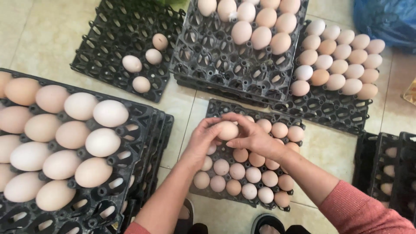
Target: Sorting and packing eggs into plastic trays
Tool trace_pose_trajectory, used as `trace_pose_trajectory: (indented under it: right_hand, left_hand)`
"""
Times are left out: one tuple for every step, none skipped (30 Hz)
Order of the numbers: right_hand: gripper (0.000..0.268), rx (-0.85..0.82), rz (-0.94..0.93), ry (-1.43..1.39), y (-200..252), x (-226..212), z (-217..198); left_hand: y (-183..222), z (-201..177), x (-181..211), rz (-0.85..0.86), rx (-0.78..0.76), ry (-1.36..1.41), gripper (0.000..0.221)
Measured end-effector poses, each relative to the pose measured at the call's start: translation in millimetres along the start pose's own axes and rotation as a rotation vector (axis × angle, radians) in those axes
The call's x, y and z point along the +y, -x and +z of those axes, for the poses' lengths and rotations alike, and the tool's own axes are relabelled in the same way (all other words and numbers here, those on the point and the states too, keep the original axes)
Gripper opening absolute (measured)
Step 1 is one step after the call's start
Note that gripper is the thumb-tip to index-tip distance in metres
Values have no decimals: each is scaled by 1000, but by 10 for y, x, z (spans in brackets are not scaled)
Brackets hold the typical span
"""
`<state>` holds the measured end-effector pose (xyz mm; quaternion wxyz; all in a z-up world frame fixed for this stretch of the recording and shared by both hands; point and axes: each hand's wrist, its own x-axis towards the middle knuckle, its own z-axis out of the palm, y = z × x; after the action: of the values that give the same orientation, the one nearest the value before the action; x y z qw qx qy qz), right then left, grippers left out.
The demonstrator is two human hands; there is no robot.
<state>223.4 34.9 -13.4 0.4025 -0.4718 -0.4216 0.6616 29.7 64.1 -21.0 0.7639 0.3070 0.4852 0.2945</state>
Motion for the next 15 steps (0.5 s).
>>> trace_pose_trajectory:
  right_hand:
    - [85,-6,-8,3,-1,-48,10]
    - [79,32,-1,-60,-4,-90,29]
    - [74,68,6,-122,-9,-131,52]
    - [74,59,-1,-117,-16,-128,58]
    - [74,102,-3,-179,-28,-128,63]
    - [74,147,-9,-235,-59,-150,34]
    - [74,140,-20,-224,-147,-393,20]
    - [72,185,-116,-7,-221,-637,2]
    - [71,231,-212,209,-292,-868,-12]
    - [71,225,-208,213,-484,-1077,-76]
    - [54,347,-331,584,-679,-1264,-138]
    - [44,455,-440,952,-838,-1396,-168]
    - [44,441,-424,949,-1146,-1464,-308]
    - [32,465,-580,1196,-1427,-1479,-433]
    - [21,472,-743,1439,-1717,-1472,-555]
  left_hand:
    - [9,18,31,10,2,-1,45]
    - [27,28,56,3,-9,37,42]
    - [44,31,83,-3,-21,76,41]
    - [128,12,186,9,-17,78,41]
    - [210,-7,291,15,17,46,49]
    - [259,-6,408,25,45,17,58]
    - [279,-76,373,42,43,21,58]
    - [295,-137,326,20,158,-4,54]
    - [302,-201,265,-2,272,-28,50]
    - [258,-291,160,-3,276,-21,50]
    - [209,-387,37,20,371,-45,45]
    - [234,-496,-135,27,472,-72,40]
    - [148,-571,-215,10,483,-67,40]
    - [124,-641,-337,60,553,-82,35]
    - [104,-715,-463,110,624,-100,32]
